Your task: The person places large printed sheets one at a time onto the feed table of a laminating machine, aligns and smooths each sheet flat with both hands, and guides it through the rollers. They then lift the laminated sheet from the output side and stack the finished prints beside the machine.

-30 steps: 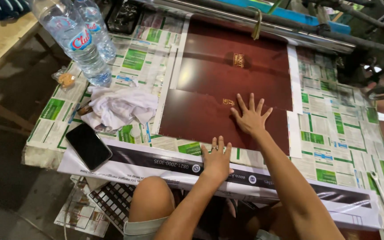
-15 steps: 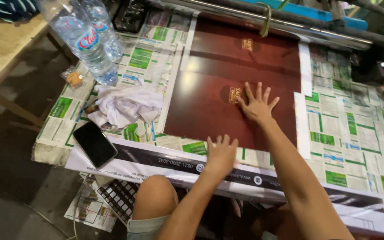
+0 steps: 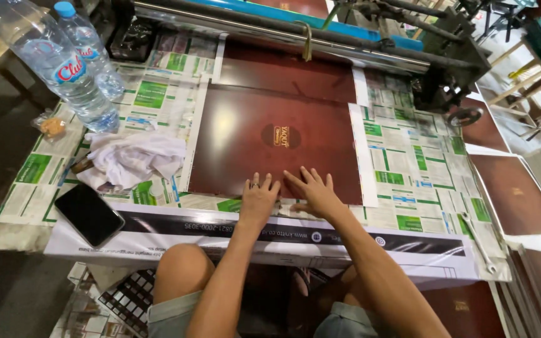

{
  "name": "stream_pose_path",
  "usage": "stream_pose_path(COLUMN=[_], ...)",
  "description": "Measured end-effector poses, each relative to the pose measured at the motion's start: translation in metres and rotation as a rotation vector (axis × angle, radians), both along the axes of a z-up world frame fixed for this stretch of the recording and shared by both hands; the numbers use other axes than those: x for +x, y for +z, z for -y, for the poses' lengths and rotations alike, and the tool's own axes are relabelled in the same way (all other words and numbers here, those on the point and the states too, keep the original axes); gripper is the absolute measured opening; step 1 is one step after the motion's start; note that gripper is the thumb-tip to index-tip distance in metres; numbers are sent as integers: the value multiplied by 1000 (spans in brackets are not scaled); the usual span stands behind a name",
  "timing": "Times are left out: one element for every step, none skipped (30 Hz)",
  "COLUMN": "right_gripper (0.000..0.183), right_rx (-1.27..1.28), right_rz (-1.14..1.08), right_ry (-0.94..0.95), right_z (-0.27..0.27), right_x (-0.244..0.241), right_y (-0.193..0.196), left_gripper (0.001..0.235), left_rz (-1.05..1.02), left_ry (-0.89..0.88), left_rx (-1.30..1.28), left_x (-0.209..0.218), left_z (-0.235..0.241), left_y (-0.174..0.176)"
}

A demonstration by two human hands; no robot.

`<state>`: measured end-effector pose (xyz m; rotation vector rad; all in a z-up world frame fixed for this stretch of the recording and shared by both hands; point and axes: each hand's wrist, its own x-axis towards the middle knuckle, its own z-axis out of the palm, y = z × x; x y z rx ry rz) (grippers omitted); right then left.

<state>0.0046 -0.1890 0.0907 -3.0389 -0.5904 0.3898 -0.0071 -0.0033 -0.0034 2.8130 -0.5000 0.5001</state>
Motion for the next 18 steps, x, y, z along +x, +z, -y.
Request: stream_pose_path(right_gripper=[103, 85, 68, 68, 56, 48, 48, 43, 37, 37, 38, 39, 39, 42, 46, 46, 55, 67], right_rx=[5, 28, 52, 58, 122, 187, 191, 267, 341, 343, 355, 367, 368, 298, 226, 224, 105, -12], right_rz=[3, 104, 209, 215, 364, 514, 514, 576, 637, 638, 680, 721, 720, 633, 546, 544, 459, 373], right_ry=[-1, 36, 76, 80, 112, 142, 142, 71, -4, -8, -45, -82, -84, -70, -55, -58, -58, -61], right_z=[2, 4, 4, 8, 12, 15, 13, 12, 11, 9, 6, 4, 8, 12, 17, 14, 9, 3], right_x=[0, 1, 6, 7, 7, 8, 5, 4, 1, -1, -6, -10, 0, 10, 19, 13, 9, 6], right_y=[-3, -6, -8, -6, -7, -7, 3, 13, 23, 29, 34, 39, 14, -12, -37, -40, -43, -46], left_gripper=[38, 40, 43, 43, 43, 44, 44, 36, 29, 29, 42, 56, 56, 66, 76, 76, 76, 76], left_rz=[3, 87, 174, 181, 304, 427, 428, 350, 271, 271, 78, -115, -117, -212, -306, -309, -307, -305], left_ry=[-1, 11, 27, 31, 35, 38, 38, -59, -159, -162, -150, -137, -138, -95, -53, -56, -62, -68], left_rx=[5, 3, 2, 7, -70, -148, -144, -211, -278, -275, -224, -171, -169, -91, -16, -17, -20, -23], left_x=[-4, -8, -8, -15, -24, -32, -37, -41, -46, -43, -43, -43, -46, -50, -54, -53, -49, -45], left_z=[1, 2, 2, 4, 6, 8, 12, 15, 19, 21, 24, 26, 25, 25, 27, 30, 30, 30], left_y=[4, 8, 13, 31, 47, 63, 63, 63, 63, 56, 47, 39, 45, 52, 58, 49, 41, 32])
